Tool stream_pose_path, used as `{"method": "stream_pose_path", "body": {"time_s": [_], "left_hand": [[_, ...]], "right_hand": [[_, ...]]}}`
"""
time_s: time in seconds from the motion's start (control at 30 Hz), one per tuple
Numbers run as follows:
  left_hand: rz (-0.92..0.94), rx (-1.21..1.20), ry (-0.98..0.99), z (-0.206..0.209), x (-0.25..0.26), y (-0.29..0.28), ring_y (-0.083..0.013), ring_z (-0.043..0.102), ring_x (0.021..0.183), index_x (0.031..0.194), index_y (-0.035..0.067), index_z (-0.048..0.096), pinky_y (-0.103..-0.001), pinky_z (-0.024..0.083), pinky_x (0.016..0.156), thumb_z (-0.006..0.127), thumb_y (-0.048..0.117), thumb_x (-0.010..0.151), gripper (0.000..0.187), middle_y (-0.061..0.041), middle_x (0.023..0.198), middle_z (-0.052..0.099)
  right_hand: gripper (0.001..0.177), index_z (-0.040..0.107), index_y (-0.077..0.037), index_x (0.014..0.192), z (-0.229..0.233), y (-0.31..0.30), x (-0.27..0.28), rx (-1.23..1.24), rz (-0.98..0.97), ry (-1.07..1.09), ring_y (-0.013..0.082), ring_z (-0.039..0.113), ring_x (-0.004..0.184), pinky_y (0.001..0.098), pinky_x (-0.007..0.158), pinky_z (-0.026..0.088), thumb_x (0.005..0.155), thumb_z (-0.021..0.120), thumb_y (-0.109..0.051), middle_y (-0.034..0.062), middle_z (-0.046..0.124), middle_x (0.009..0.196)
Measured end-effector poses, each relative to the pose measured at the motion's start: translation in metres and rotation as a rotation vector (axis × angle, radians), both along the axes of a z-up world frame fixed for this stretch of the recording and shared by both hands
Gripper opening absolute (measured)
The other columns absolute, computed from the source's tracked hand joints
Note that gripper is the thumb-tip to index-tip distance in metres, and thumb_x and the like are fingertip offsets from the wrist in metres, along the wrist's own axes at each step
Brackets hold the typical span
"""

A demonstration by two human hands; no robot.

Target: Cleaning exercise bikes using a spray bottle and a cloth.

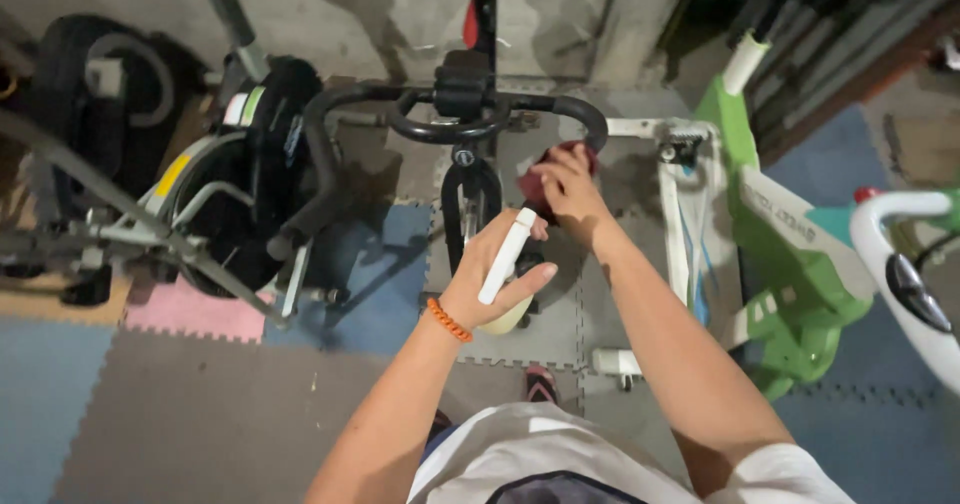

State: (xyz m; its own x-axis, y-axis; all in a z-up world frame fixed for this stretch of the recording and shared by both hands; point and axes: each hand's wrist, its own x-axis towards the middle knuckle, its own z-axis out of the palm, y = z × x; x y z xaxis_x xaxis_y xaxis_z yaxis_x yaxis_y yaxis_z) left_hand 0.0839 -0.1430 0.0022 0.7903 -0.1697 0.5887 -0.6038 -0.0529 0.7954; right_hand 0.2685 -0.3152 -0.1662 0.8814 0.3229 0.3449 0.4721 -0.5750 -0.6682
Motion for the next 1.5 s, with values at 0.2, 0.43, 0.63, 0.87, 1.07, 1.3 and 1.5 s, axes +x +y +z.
{"method": "stream_pose_path", "body": {"time_s": [0.2,0.43,0.63,0.87,1.07,1.3,1.5], "left_hand": [[-0.141,0.068,0.000,0.001,0.015,0.013,-0.0303,0.066,0.096,0.109,0.006,0.061,-0.042,0.052,0.089,0.080,0.031,0.089,0.037,-0.014,0.098,0.065],[-0.191,0.162,-0.079,-0.001,0.036,0.024,-0.0329,0.062,0.098,0.107,0.010,0.062,-0.044,0.049,0.092,0.079,0.047,0.086,0.046,-0.010,0.099,0.066],[-0.289,0.036,0.006,-0.020,0.046,0.023,-0.0308,0.065,0.105,0.113,0.009,0.061,-0.054,0.034,0.116,0.081,0.047,0.085,0.051,-0.012,0.106,0.069],[-0.316,0.047,0.072,-0.005,0.061,0.021,-0.0371,0.070,0.092,0.106,0.003,0.065,-0.055,0.046,0.105,0.050,0.043,0.106,0.042,-0.016,0.095,0.070],[-0.324,-0.006,0.181,-0.009,0.057,0.015,-0.0349,0.068,0.092,0.100,0.004,0.065,-0.050,0.052,0.091,0.048,0.038,0.106,0.039,-0.017,0.097,0.070],[-0.422,-0.225,0.464,0.002,0.054,0.014,-0.0281,0.065,0.096,0.102,0.001,0.060,-0.040,0.051,0.093,0.052,0.038,0.101,0.038,-0.014,0.102,0.066],[-0.405,-0.258,0.463,0.007,0.054,0.014,-0.0264,0.063,0.095,0.101,0.001,0.060,-0.037,0.048,0.091,0.050,0.030,0.102,0.030,-0.012,0.100,0.063]], "right_hand": [[0.033,0.070,-0.020,0.135,0.024,-0.003,-0.043,0.158,0.098,0.115,0.0420,0.018,0.154,0.0477,0.124,0.022,0.104,0.059,-0.024,0.0137,0.042,0.161],[0.081,0.046,-0.025,0.158,-0.063,0.017,0.046,-0.278,-0.223,0.282,0.0578,-0.009,0.151,0.0577,0.128,0.007,0.089,0.069,-0.061,0.0280,-0.005,0.170],[0.110,0.005,-0.018,0.166,-0.019,0.031,0.082,-0.291,-0.547,0.707,0.0627,0.053,0.126,0.0669,0.104,0.049,0.085,0.078,-0.027,0.0389,-0.013,0.161],[0.112,-0.001,-0.010,0.165,0.000,0.007,0.114,-0.332,-0.611,0.727,0.0581,0.065,0.101,0.0613,0.083,0.058,0.083,0.076,-0.011,0.0417,0.039,0.131],[0.078,0.028,-0.005,0.160,0.039,0.001,0.138,-0.519,-0.424,0.598,0.0535,0.066,0.111,0.0607,0.089,0.056,0.089,0.060,-0.007,0.0377,0.058,0.122],[0.028,0.051,-0.010,0.118,0.068,0.009,0.149,-0.871,-0.088,0.283,0.0447,0.067,0.101,0.0565,0.085,0.055,0.093,0.063,-0.014,0.0194,0.065,0.116],[0.034,0.047,-0.007,0.117,0.056,0.016,0.168,-1.032,0.223,-0.130,0.0383,0.069,0.087,0.0502,0.077,0.057,0.087,0.063,-0.004,0.0171,0.059,0.107]]}}
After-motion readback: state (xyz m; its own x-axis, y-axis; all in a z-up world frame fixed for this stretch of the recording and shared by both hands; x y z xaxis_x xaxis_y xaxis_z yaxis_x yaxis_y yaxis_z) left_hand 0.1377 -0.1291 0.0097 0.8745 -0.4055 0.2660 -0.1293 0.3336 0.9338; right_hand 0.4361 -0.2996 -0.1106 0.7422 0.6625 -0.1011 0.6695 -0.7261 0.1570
